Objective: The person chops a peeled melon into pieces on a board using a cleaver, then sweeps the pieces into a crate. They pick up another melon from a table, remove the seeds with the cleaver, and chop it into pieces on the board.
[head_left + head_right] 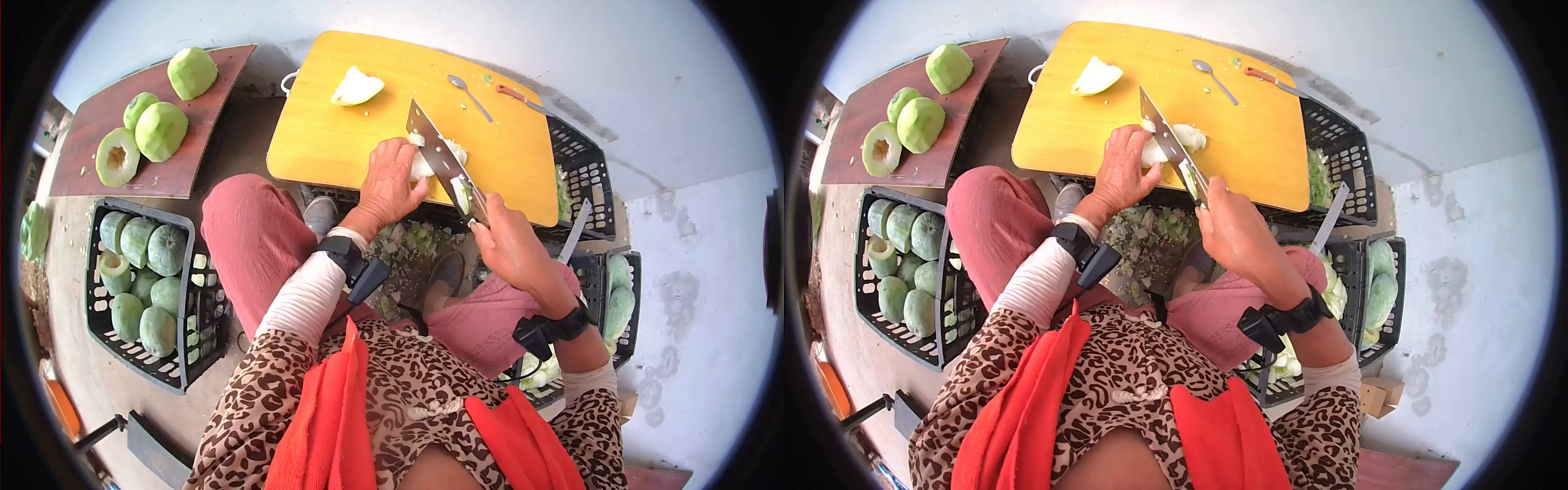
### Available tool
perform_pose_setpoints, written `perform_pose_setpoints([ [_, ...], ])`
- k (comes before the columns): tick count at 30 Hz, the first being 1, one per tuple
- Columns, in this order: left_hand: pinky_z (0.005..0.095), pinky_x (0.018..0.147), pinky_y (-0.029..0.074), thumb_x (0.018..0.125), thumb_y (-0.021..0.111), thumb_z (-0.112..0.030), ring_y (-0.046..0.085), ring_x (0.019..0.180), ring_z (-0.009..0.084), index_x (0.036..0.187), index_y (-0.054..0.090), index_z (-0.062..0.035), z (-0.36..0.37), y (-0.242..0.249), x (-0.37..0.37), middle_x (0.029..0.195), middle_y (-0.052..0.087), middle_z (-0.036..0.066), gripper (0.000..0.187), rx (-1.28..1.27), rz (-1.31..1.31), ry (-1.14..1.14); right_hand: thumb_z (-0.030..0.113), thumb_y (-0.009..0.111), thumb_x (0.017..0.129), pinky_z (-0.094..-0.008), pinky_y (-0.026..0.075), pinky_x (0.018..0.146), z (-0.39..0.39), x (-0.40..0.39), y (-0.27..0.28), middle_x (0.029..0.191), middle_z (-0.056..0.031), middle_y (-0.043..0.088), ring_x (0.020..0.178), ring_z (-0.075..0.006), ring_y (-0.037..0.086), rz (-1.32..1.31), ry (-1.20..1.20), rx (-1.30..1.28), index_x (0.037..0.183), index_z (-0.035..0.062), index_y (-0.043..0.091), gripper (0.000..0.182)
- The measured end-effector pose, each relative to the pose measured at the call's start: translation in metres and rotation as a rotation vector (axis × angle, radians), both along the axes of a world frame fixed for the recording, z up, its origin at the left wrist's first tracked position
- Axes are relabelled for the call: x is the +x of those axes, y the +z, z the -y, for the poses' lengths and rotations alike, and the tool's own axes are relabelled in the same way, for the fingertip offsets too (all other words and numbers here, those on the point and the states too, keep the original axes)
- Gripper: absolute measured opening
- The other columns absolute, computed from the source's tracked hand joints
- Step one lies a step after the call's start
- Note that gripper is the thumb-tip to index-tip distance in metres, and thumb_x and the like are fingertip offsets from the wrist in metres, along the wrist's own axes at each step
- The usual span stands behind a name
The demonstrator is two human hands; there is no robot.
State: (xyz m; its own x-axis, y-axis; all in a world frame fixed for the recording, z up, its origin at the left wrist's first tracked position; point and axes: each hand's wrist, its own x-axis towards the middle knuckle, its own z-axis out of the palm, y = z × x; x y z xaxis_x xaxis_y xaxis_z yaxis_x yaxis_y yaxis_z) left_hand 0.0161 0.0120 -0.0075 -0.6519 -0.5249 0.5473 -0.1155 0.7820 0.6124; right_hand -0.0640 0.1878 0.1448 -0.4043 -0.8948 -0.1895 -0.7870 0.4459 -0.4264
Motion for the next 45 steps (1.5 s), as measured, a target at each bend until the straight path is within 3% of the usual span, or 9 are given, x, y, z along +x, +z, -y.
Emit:
perform_pose_setpoints([
  [8,0.0448,0.094,0.038,0.069,0.066,-0.018,0.046,0.105,0.0362,0.109,0.052,-0.0004,-0.001,0.003,0.0,0.109,0.05,0.017,0.047,0.006,0.021,0.001,0.006,0.053,0.088,-0.0521,0.044,0.058,0.015,-0.003,-0.011,0.066,-0.0301,0.056,0.067,-0.0489,0.058,-0.026,0.095,0.004,0.09,-0.0078,0.038,0.02],
  [18,0.0448,0.094,0.038,0.068,0.068,-0.018,0.046,0.106,0.0362,0.11,0.052,-0.0015,0.0,0.004,0.001,0.109,0.05,0.016,0.048,-0.035,0.019,0.014,0.01,0.056,0.088,-0.0518,0.046,0.069,0.048,-0.024,-0.067,0.079,-0.0333,0.059,0.077,-0.0497,0.059,-0.041,-0.057,-0.098,0.099,-0.0082,0.042,0.026],
  [23,0.0445,0.092,0.039,0.069,0.069,-0.019,0.047,0.104,0.0359,0.11,0.054,-0.0037,-0.002,0.002,0.002,0.109,0.05,0.015,0.047,-0.014,-0.004,0.011,0.012,0.058,0.088,-0.0512,0.046,0.069,0.041,-0.021,-0.057,0.08,-0.0328,0.06,0.078,-0.0492,0.059,-0.034,-0.136,-0.091,0.1,-0.0063,0.042,0.027],
  [26,0.0445,0.09,0.039,0.07,0.07,-0.021,0.047,0.104,0.0353,0.111,0.055,-0.0037,-0.001,0.001,0.0,0.109,0.051,0.015,0.047,0.023,0.025,0.032,0.009,0.056,0.088,-0.0544,0.046,0.069,0.035,-0.019,-0.05,0.076,-0.0326,0.059,0.077,-0.0507,0.059,-0.069,-0.082,-0.125,0.097,-0.0075,0.041,0.024],
  [34,0.0446,0.088,0.04,0.07,0.07,-0.022,0.047,0.101,0.0346,0.107,0.056,-0.0039,-0.001,0.003,-0.001,0.106,0.05,0.015,0.044,0.043,0.031,0.058,0.009,0.056,0.088,-0.0534,0.045,0.067,0.016,-0.008,-0.032,0.074,-0.0324,0.059,0.076,-0.0504,0.059,-0.026,-0.06,-0.019,0.094,-0.0063,0.04,0.023],
  [45,0.0437,0.091,0.038,0.069,0.07,-0.023,0.046,0.103,0.0337,0.107,0.054,-0.0019,-0.002,0.005,-0.002,0.106,0.05,0.015,0.045,0.073,0.067,0.079,0.009,0.055,0.088,-0.0543,0.046,0.066,0.024,-0.02,-0.052,0.072,-0.0309,0.059,0.073,-0.0496,0.059,-0.107,-0.074,-0.094,0.093,-0.0052,0.041,0.021],
])
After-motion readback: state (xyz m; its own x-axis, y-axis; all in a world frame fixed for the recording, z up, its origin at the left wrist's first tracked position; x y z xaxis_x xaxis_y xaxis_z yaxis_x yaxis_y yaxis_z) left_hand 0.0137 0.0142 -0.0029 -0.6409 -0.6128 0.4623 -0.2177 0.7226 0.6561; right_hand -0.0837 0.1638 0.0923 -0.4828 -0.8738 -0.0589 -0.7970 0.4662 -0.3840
